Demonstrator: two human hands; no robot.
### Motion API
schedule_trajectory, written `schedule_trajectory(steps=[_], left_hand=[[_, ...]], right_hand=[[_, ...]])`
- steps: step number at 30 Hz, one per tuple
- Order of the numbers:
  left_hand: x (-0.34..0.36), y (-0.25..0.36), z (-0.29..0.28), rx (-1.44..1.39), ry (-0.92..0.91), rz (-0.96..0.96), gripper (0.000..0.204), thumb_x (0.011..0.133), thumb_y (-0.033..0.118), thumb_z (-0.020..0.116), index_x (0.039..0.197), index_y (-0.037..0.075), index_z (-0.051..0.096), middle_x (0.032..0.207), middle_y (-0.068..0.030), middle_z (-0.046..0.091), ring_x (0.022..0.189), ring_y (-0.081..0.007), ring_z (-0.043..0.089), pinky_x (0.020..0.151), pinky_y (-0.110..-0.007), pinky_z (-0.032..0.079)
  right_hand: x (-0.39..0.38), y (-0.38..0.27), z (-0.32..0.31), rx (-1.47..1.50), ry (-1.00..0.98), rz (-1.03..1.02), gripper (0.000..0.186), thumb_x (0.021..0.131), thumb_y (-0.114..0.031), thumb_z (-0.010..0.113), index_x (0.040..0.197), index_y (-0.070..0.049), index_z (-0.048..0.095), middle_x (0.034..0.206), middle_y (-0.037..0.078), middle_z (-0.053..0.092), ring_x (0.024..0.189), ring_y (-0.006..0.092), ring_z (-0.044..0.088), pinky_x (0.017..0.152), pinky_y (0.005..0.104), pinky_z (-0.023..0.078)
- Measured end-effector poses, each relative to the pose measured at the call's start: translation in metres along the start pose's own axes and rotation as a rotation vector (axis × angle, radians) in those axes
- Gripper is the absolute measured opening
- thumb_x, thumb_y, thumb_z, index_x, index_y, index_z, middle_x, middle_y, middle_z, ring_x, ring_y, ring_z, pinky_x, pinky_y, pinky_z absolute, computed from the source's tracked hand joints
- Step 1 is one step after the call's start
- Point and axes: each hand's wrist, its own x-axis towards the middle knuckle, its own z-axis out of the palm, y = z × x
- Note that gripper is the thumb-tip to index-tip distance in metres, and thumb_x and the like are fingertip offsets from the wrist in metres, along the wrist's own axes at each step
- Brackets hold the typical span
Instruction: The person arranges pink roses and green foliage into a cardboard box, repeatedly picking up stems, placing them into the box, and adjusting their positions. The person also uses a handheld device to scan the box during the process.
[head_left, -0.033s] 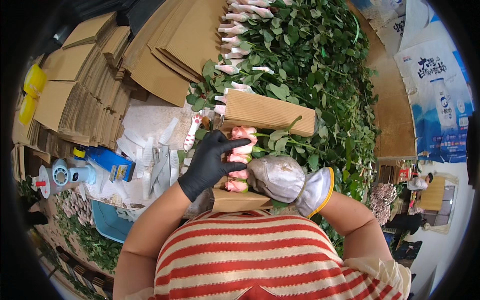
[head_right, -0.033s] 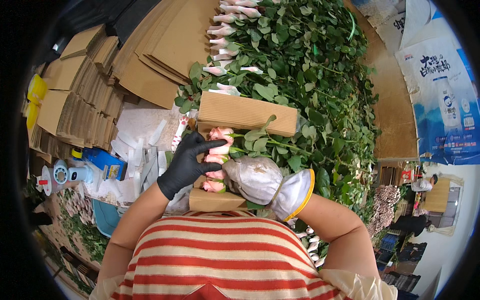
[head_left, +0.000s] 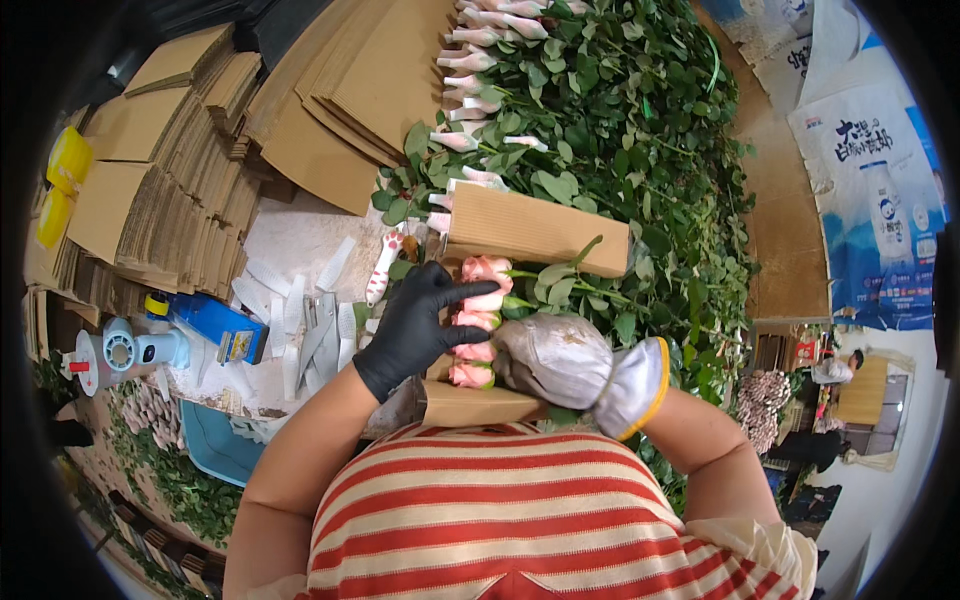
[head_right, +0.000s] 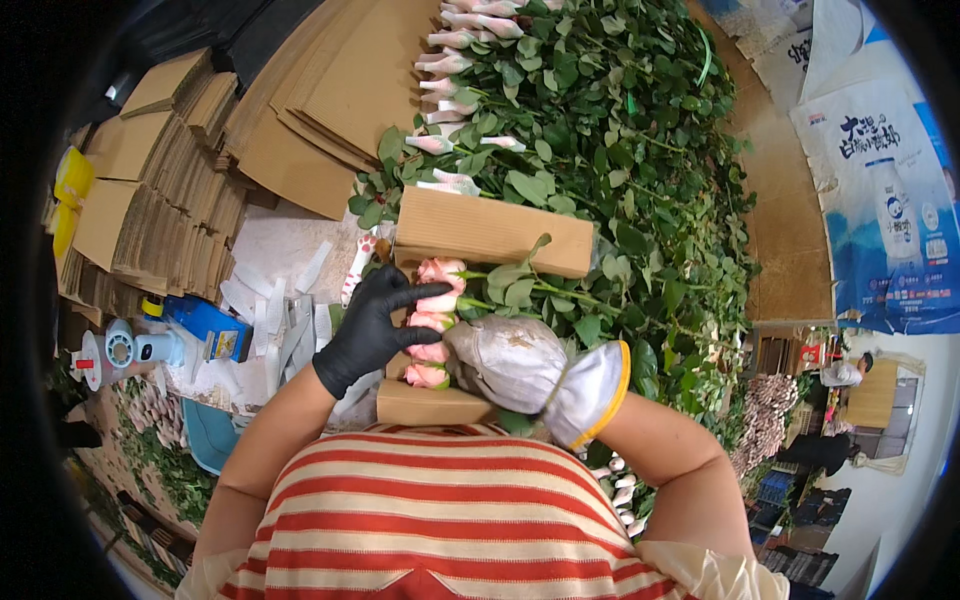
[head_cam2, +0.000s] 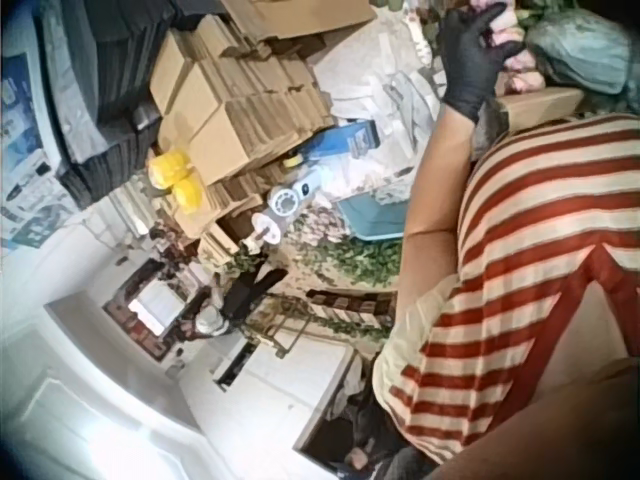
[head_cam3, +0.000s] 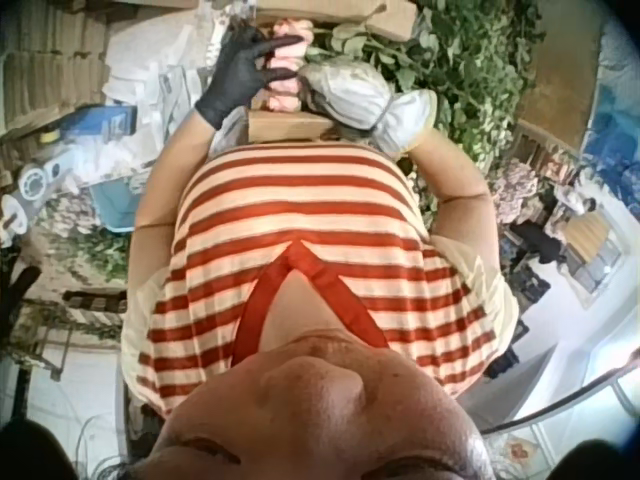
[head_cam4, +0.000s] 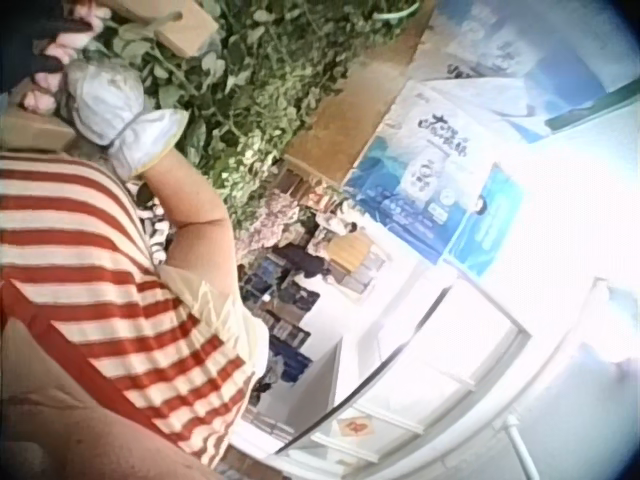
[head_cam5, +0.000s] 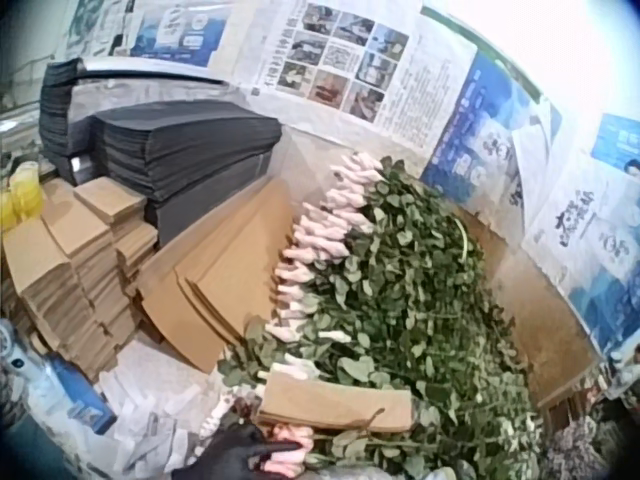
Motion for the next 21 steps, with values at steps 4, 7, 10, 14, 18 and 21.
schedule_trajectory(steps=[4, 7, 10, 14, 18, 21], left_hand=[[-0.005, -0.008, 0.004, 0.05, 0.002, -0.026, 0.052, 0.07, 0.019, 0.079, 0.121, 0.028, 0.072, 0.087, -0.0066, 0.051, 0.082, -0.0253, 0.05, 0.076, -0.036, 0.043], [0.001, -0.007, 0.003, 0.009, -0.033, -0.015, 0.052, 0.07, 0.018, 0.078, 0.121, 0.028, 0.072, 0.089, -0.0063, 0.051, 0.085, -0.0256, 0.051, 0.079, -0.037, 0.043], [0.002, -0.012, 0.002, -0.017, -0.086, -0.003, 0.054, 0.071, 0.018, 0.078, 0.124, 0.026, 0.071, 0.094, -0.0067, 0.052, 0.091, -0.0261, 0.051, 0.086, -0.037, 0.043], [0.001, -0.014, -0.002, -0.015, -0.157, -0.019, 0.058, 0.072, 0.021, 0.08, 0.129, 0.023, 0.068, 0.103, -0.0076, 0.054, 0.102, -0.027, 0.051, 0.096, -0.038, 0.041], [0.0, -0.013, -0.002, -0.033, -0.149, -0.003, 0.058, 0.074, 0.019, 0.079, 0.13, 0.023, 0.067, 0.107, -0.0085, 0.054, 0.108, -0.0278, 0.051, 0.099, -0.038, 0.04], [0.006, -0.002, -0.007, 0.009, -0.191, -0.042, 0.058, 0.073, 0.019, 0.08, 0.129, 0.022, 0.068, 0.109, -0.0088, 0.054, 0.108, -0.0279, 0.051, 0.098, -0.038, 0.041]], right_hand=[[0.006, -0.026, -0.047, -0.214, 0.403, 0.116, 0.007, 0.089, -0.011, 0.06, 0.09, -0.004, 0.058, 0.078, 0.019, 0.064, 0.077, 0.0376, 0.064, 0.064, 0.0462, 0.051], [0.027, 0.009, -0.015, -0.086, 0.534, -0.02, 0.008, 0.084, -0.008, 0.063, 0.09, -0.004, 0.058, 0.077, 0.018, 0.063, 0.071, 0.0385, 0.064, 0.061, 0.0472, 0.05], [0.031, 0.021, -0.006, 0.039, 0.599, -0.03, 0.012, 0.083, -0.006, 0.063, 0.094, -0.003, 0.061, 0.078, 0.017, 0.063, 0.072, 0.038, 0.064, 0.063, 0.0453, 0.051], [0.034, 0.029, 0.0, 0.018, 0.58, -0.051, 0.017, 0.083, -0.005, 0.063, 0.1, -0.004, 0.063, 0.08, 0.018, 0.065, 0.075, 0.0378, 0.066, 0.064, 0.044, 0.052], [0.034, 0.023, -0.003, 0.033, 0.585, -0.075, 0.02, 0.083, -0.005, 0.064, 0.102, -0.004, 0.063, 0.079, 0.018, 0.064, 0.075, 0.0374, 0.066, 0.062, 0.0439, 0.052], [0.031, 0.018, -0.001, -0.199, 0.593, -0.034, 0.015, 0.079, -0.006, 0.063, 0.093, -0.001, 0.06, 0.068, 0.013, 0.058, 0.061, 0.0285, 0.064, 0.051, 0.0372, 0.048]])
